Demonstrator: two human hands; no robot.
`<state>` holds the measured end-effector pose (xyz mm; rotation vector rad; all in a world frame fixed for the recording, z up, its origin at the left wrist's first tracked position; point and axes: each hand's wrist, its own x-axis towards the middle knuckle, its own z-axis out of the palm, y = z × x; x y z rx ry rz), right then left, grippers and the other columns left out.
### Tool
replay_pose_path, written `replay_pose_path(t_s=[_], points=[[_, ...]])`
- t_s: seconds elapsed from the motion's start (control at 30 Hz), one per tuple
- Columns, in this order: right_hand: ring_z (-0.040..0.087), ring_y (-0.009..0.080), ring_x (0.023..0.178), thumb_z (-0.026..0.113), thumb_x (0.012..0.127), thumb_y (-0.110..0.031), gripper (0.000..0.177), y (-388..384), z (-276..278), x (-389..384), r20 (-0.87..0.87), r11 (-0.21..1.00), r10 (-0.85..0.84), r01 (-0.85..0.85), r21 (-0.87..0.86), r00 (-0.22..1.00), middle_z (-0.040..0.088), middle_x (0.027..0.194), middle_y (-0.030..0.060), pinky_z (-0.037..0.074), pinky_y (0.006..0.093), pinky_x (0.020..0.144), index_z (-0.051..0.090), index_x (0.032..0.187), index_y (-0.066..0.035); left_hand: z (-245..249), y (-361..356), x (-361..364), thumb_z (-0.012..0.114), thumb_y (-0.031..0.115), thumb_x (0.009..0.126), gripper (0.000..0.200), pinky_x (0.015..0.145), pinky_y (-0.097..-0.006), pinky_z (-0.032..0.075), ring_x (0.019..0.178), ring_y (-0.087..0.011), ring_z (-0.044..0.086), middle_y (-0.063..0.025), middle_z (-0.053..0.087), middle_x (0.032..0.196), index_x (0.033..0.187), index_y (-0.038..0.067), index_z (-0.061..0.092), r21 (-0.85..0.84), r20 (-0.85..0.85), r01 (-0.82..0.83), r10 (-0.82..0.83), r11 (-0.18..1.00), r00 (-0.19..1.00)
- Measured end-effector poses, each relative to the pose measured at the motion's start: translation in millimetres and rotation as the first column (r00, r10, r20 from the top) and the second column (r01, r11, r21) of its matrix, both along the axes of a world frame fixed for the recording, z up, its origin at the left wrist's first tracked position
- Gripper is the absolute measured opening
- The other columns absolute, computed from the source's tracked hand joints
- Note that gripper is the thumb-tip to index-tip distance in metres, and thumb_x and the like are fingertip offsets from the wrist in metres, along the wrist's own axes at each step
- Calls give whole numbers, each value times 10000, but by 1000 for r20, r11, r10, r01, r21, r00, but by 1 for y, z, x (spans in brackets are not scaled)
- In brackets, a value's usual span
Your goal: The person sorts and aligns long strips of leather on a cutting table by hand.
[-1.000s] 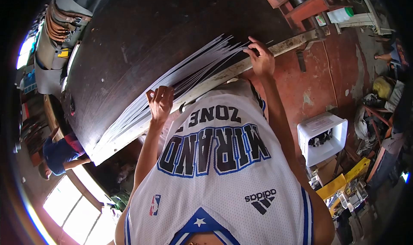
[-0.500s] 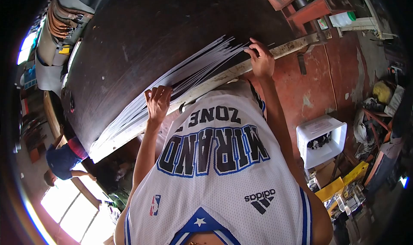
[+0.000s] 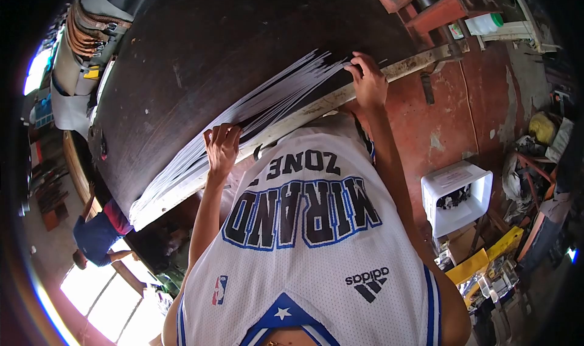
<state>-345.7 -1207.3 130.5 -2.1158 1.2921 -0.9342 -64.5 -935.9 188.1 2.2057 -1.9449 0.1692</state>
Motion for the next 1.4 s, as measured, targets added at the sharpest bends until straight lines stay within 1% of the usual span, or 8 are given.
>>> replay_pose_path(t_s=[0.17, 0.27, 0.57, 0.83, 0.93, 1.1, 1.3, 1.4], points=[[658, 287, 1013, 731, 865, -191, 192, 0, 0, 0, -22, 1000, 3, -3, 4, 1000, 679, 1149, 51, 534, 369, 803, 644, 998, -83, 11, 5, -5, 813, 303, 774, 337, 872, -418, 364, 942, -223, 599, -50, 648, 999, 1006, 90, 694, 50, -69, -5, 8, 999, 998], [672, 266, 967, 725, 866, -240, 228, 0, -1, 1, -53, 998, 15, -18, -59, 998, 660, 1162, -9, 548, 370, 751, 634, 1062, -167, 16, 7, -12, 823, 372, 750, 443, 887, -436, 356, 992, -240, 585, -64, 634, 1050, 1048, 80, 677, 88, -87, -11, 19, 996, 996], [661, 288, 988, 718, 869, -185, 183, 0, -1, -1, -12, 999, 44, -45, -26, 999, 671, 1150, 40, 535, 383, 778, 648, 1026, -126, -12, 12, -9, 796, 253, 751, 334, 870, -437, 381, 964, -229, 562, -65, 601, 1012, 1003, 92, 647, 17, 33, -44, 43, 999, 999], [627, 312, 1067, 707, 869, -140, 157, -11, -5, -15, -42, 992, 111, -113, -55, 993, 659, 1169, 99, 511, 401, 865, 645, 990, -61, -25, 48, 17, 786, 314, 788, 304, 856, -455, 394, 916, -194, 578, -8, 625, 932, 974, 117, 647, -7, 117, -89, 89, 996, 989], [628, 314, 1061, 709, 867, -141, 156, -15, -3, -22, -88, 992, 100, -106, -67, 991, 657, 1171, 102, 511, 399, 865, 648, 987, -61, -32, 83, 39, 774, 306, 819, 278, 882, -465, 397, 916, -194, 599, -13, 658, 959, 997, 127, 657, 48, 176, -149, 139, 988, 974], [636, 300, 922, 728, 857, -161, 157, -36, -9, -52, -47, 999, 8, -10, -49, 999, 653, 997, 99, 502, 385, 787, 669, 967, -67, -28, 125, 58, 767, 286, 832, 273, 916, -450, 389, 943, -195, 611, -10, 671, 990, 1033, 129, 668, 82, 224, -206, 183, 975, 957], [638, 291, 912, 732, 858, -195, 178, -36, -15, -62, -70, 998, 67, -67, 7, 995, 651, 1003, 75, 503, 378, 753, 671, 992, -95, -24, 151, 70, 765, 252, 842, 266, 925, -420, 379, 950, -189, 617, -18, 673, 1008, 1053, 125, 664, 78, 224, -299, 275, 951, 935], [642, 294, 923, 726, 862, -215, 180, -37, -14, -63, -84, 1000, 25, -23, 18, 996, 653, 1014, 67, 506, 384, 756, 667, 989, -102, -24, 156, 74, 753, 270, 856, 257, 962, -451, 379, 1017, -253, 620, -50, 694, 1029, 1032, 102, 671, 45, 177, -308, 296, 950, 939]])
